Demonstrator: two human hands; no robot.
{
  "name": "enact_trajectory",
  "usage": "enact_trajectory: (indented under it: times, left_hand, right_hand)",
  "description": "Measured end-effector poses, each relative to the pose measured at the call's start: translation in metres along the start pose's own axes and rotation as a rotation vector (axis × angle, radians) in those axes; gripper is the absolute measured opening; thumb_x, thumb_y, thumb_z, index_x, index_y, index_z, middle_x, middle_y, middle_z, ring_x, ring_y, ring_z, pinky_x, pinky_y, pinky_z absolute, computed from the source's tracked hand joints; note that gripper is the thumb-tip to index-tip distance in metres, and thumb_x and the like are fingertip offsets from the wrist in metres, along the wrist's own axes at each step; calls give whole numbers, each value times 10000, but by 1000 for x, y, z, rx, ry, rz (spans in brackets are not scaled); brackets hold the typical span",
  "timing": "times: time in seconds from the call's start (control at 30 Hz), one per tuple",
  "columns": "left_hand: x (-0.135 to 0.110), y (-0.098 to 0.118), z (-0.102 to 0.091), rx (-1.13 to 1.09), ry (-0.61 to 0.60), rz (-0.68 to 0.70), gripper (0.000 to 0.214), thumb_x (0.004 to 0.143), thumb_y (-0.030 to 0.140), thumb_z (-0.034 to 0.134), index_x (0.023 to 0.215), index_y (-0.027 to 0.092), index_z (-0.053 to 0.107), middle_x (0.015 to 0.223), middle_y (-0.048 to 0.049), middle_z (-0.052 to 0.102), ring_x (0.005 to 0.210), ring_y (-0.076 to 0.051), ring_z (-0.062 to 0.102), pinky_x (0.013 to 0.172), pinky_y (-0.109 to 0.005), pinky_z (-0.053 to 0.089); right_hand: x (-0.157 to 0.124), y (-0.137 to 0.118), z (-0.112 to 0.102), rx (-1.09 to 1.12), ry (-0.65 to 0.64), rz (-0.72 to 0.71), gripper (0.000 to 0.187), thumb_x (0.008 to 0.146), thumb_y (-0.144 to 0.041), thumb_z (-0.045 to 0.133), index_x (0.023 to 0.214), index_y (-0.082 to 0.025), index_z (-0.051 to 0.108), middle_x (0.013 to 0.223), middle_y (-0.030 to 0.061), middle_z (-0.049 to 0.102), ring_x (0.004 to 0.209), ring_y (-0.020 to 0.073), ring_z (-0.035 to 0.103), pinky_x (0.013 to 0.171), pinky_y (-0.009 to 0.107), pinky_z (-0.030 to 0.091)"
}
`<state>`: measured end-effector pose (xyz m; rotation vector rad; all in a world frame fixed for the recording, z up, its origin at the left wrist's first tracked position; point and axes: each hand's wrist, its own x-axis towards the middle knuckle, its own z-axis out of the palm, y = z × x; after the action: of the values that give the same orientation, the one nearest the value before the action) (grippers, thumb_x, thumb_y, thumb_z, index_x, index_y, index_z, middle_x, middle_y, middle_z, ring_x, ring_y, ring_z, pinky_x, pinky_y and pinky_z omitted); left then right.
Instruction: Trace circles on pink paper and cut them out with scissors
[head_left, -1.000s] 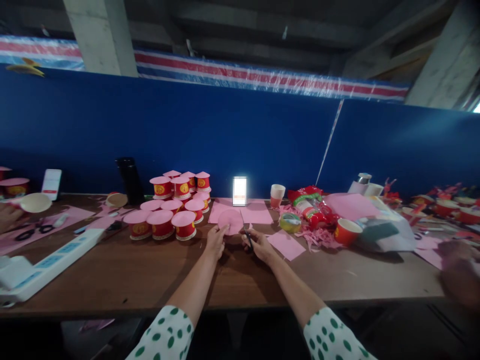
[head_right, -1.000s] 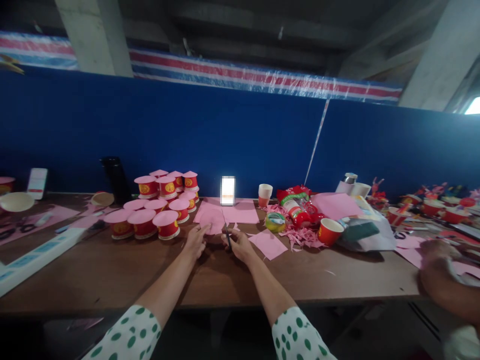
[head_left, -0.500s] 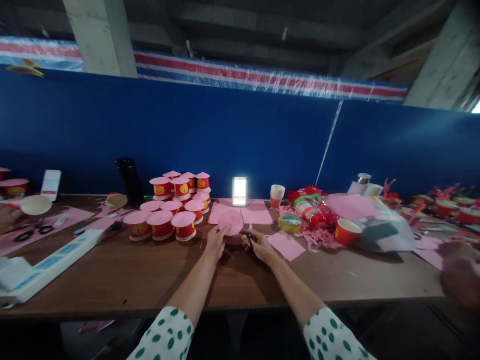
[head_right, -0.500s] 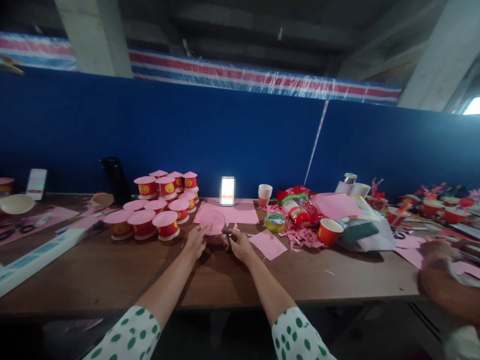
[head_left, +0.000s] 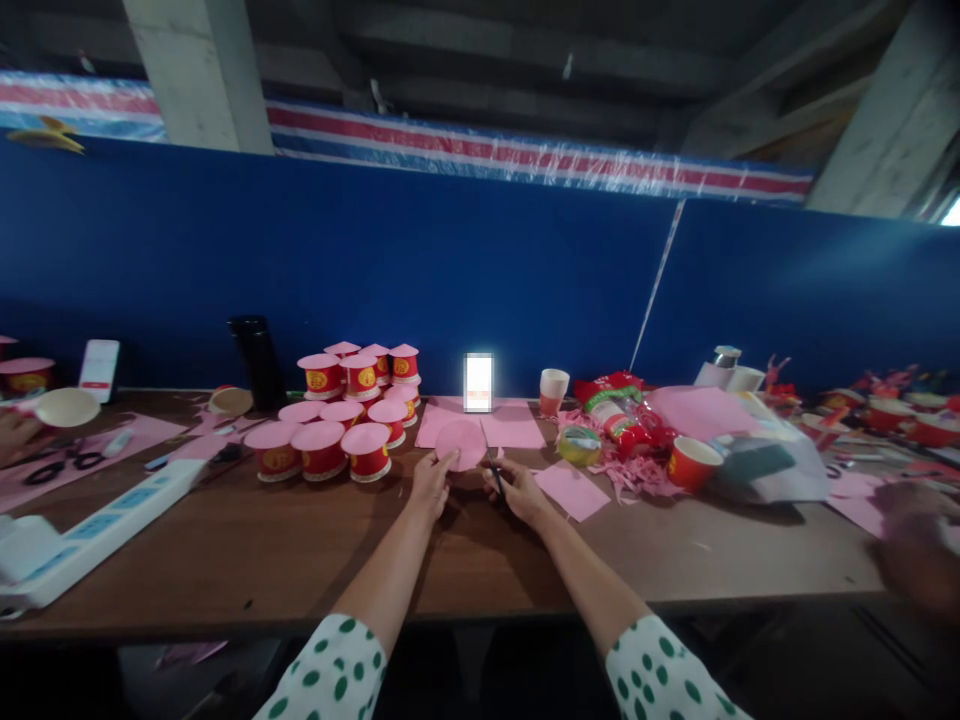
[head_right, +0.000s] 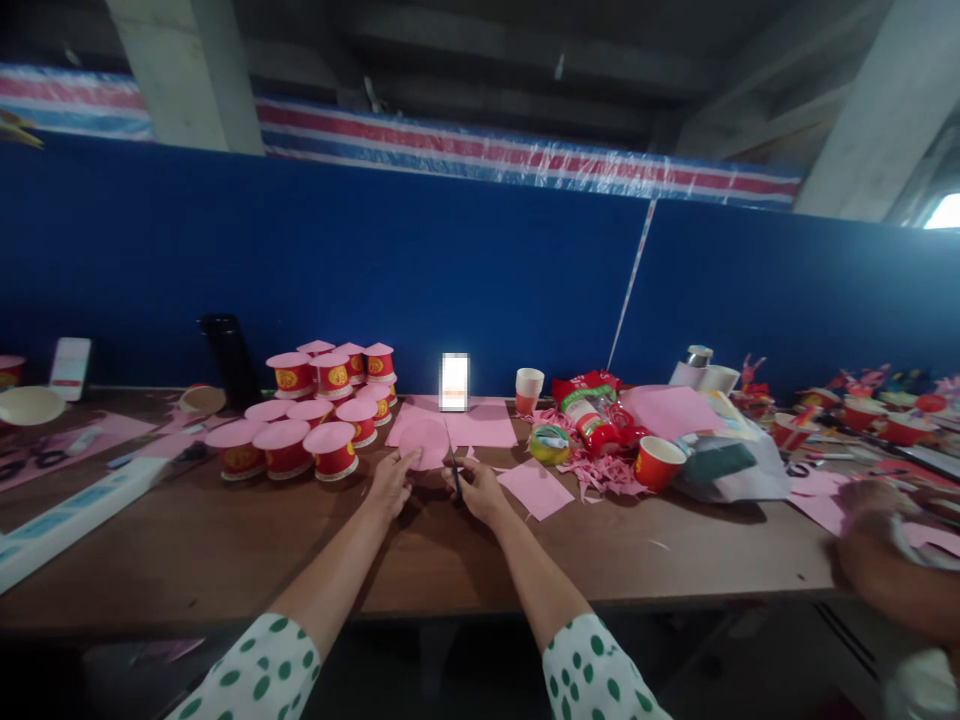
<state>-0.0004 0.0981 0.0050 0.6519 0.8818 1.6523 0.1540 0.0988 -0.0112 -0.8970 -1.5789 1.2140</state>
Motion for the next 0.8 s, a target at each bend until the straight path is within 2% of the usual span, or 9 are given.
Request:
enact_trajectory:
  times: [0.23, 0.8]
  left_hand:
    - [-1, 1, -1, 11, -40, -5, 305, 520, 245, 756, 746, 103, 608, 588, -40, 641, 577, -166, 618, 553, -268, 495]
    - [1, 0, -2, 9, -31, -18, 320, 522, 240, 755, 768, 98, 607, 601, -41, 638, 559, -159, 610, 547, -270, 499]
  right_hand:
    - [1, 2, 1, -2, 16, -20, 363, 714, -392, 591, 999, -166, 604, 576, -18, 564, 447, 89, 496, 456, 222, 420]
    - [2, 2, 2, 38, 29, -28, 357, 701, -393, 604, 980, -170, 619, 546, -28, 520, 451, 90, 458, 437, 218, 401]
